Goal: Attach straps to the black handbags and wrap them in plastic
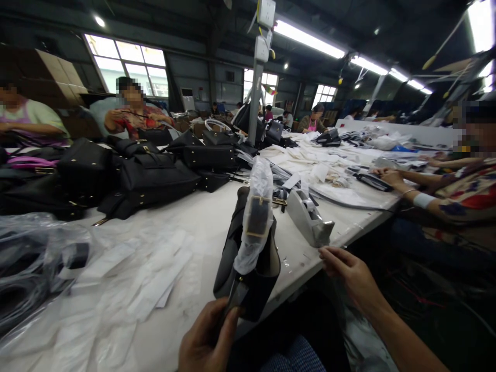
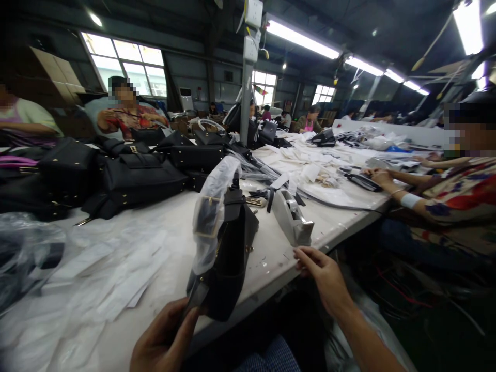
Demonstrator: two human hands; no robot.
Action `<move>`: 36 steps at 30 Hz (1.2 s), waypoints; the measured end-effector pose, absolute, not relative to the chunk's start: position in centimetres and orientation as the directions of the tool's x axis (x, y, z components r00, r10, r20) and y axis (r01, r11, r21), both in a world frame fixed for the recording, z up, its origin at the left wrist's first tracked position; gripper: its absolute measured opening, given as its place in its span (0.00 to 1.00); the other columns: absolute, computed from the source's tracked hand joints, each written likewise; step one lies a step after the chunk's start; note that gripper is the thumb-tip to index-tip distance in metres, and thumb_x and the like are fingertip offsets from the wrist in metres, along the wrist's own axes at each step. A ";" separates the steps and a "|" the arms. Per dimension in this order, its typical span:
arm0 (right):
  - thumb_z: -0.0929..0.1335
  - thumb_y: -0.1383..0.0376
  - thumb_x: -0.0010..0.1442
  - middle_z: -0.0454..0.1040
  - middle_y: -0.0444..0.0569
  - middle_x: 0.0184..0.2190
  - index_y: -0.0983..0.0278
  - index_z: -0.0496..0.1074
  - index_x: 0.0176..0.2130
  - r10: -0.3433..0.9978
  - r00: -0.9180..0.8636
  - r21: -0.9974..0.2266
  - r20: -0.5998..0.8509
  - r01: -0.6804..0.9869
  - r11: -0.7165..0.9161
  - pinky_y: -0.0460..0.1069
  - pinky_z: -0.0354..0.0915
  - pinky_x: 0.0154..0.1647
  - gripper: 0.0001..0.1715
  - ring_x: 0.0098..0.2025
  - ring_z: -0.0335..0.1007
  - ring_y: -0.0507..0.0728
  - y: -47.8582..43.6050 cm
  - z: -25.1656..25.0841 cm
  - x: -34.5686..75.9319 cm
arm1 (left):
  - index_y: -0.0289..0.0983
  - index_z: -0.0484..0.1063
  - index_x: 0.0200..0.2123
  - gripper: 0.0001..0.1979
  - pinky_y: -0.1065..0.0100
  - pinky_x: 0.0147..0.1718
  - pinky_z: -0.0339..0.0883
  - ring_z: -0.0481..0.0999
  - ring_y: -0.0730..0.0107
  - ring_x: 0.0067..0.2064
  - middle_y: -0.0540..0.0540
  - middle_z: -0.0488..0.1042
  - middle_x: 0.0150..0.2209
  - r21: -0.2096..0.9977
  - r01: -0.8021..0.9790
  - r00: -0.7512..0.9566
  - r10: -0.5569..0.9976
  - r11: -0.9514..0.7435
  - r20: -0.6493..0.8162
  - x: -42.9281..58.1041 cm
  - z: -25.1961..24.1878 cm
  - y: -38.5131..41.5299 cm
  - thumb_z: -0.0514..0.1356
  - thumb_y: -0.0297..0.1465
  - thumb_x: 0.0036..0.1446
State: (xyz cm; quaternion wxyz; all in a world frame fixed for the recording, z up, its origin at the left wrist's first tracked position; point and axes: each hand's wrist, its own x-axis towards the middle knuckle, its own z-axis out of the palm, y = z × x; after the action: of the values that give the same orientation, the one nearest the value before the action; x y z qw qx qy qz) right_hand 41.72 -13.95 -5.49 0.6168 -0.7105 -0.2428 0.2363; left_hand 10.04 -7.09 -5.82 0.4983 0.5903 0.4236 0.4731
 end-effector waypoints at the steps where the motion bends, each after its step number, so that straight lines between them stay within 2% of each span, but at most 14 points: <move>1: 0.77 0.52 0.47 0.79 0.51 0.29 0.66 0.81 0.37 0.695 0.718 -0.992 -0.043 0.052 -0.115 0.48 0.67 0.27 0.23 0.29 0.72 0.56 -14.5 -5.0 39.7 | 0.37 0.80 0.36 0.14 0.74 0.37 0.74 0.82 0.64 0.36 0.48 0.82 0.33 0.990 0.030 0.204 0.970 -0.141 0.132 10.0 -5.7 -7.1 0.67 0.42 0.55; 4: 0.74 0.53 0.57 0.76 0.48 0.26 0.64 0.79 0.38 0.882 0.471 -0.993 -0.029 0.088 -0.079 0.47 0.65 0.26 0.17 0.26 0.69 0.54 -15.5 -2.8 33.3 | 0.37 0.80 0.37 0.12 0.72 0.37 0.74 0.82 0.64 0.36 0.47 0.83 0.34 0.987 0.055 0.215 0.967 -0.148 0.133 10.1 -5.2 -7.2 0.65 0.40 0.57; 8: 0.72 0.51 0.58 0.71 0.44 0.22 0.63 0.78 0.29 0.964 0.267 -0.988 -0.004 0.147 -0.045 0.46 0.63 0.24 0.18 0.23 0.67 0.51 -14.7 0.4 26.4 | 0.37 0.80 0.38 0.08 0.70 0.37 0.74 0.82 0.63 0.36 0.46 0.83 0.35 0.965 0.119 0.231 0.952 -0.232 0.200 10.2 -4.7 -7.3 0.64 0.34 0.59; 13: 0.70 0.50 0.59 0.76 0.45 0.23 0.62 0.80 0.30 0.968 0.252 -0.936 -0.008 0.338 -0.096 0.46 0.62 0.23 0.19 0.22 0.68 0.52 -12.2 0.8 23.7 | 0.38 0.80 0.39 0.06 0.71 0.37 0.73 0.82 0.65 0.36 0.47 0.83 0.35 0.940 0.143 0.243 0.932 -0.308 0.269 10.0 -4.9 -7.5 0.63 0.30 0.60; 19: 0.69 0.48 0.58 0.82 0.46 0.28 0.60 0.82 0.31 0.954 0.299 -0.869 -0.021 0.467 -0.166 0.47 0.69 0.32 0.20 0.31 0.78 0.58 -11.7 -0.1 24.5 | 0.38 0.79 0.42 0.08 0.70 0.40 0.72 0.81 0.65 0.39 0.45 0.83 0.38 0.928 0.107 0.322 0.895 -0.357 0.308 9.3 -4.8 -7.9 0.60 0.30 0.62; 24: 0.71 0.48 0.57 0.84 0.46 0.30 0.58 0.83 0.30 0.957 0.289 -0.869 -0.025 0.467 -0.164 0.48 0.70 0.35 0.18 0.34 0.79 0.60 -12.0 0.1 24.6 | 0.36 0.78 0.39 0.12 0.70 0.35 0.69 0.78 0.65 0.34 0.45 0.80 0.32 0.970 0.038 0.387 0.899 -0.239 0.206 8.7 -3.7 -8.3 0.58 0.38 0.64; 26: 0.71 0.48 0.56 0.84 0.47 0.32 0.59 0.83 0.31 0.954 0.298 -0.864 -0.027 0.474 -0.173 0.49 0.70 0.35 0.18 0.35 0.79 0.61 -12.1 0.0 24.5 | 0.36 0.76 0.31 0.16 0.71 0.31 0.65 0.74 0.68 0.29 0.48 0.75 0.25 0.975 0.054 0.394 0.902 -0.216 0.178 8.8 -3.4 -8.4 0.58 0.41 0.63; 29: 0.71 0.52 0.57 0.84 0.47 0.35 0.59 0.83 0.36 0.967 0.253 -0.885 -0.035 0.442 -0.148 0.50 0.70 0.39 0.16 0.38 0.79 0.61 -12.4 -0.4 24.5 | 0.36 0.69 0.21 0.24 0.72 0.26 0.59 0.67 0.73 0.23 0.51 0.66 0.18 0.992 0.054 0.371 0.925 -0.115 0.087 9.2 -3.5 -8.4 0.57 0.45 0.64; 32: 0.71 0.56 0.59 0.84 0.47 0.38 0.59 0.83 0.41 0.983 0.180 -0.913 -0.041 0.393 -0.110 0.51 0.70 0.44 0.14 0.40 0.79 0.61 -12.7 -0.9 24.7 | 0.36 0.68 0.22 0.26 0.72 0.23 0.54 0.60 0.76 0.20 0.54 0.61 0.15 0.997 -0.032 0.389 0.919 0.073 -0.055 9.5 -3.6 -8.5 0.55 0.50 0.63; 36: 0.71 0.59 0.57 0.84 0.49 0.38 0.60 0.84 0.38 0.976 0.214 -0.926 -0.042 0.359 -0.118 0.54 0.69 0.47 0.12 0.43 0.79 0.63 -12.8 -1.5 24.9 | 0.35 0.69 0.23 0.27 0.73 0.20 0.46 0.52 0.80 0.17 0.56 0.58 0.12 0.963 -0.084 0.436 0.878 0.256 -0.196 9.5 -3.2 -8.7 0.57 0.54 0.60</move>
State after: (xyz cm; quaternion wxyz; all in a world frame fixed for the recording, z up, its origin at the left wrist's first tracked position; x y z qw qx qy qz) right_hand 24.88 -12.80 -1.54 0.4243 -0.6535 -0.5108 0.3635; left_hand 9.45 -8.68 -3.17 0.6851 0.4988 0.3983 0.3510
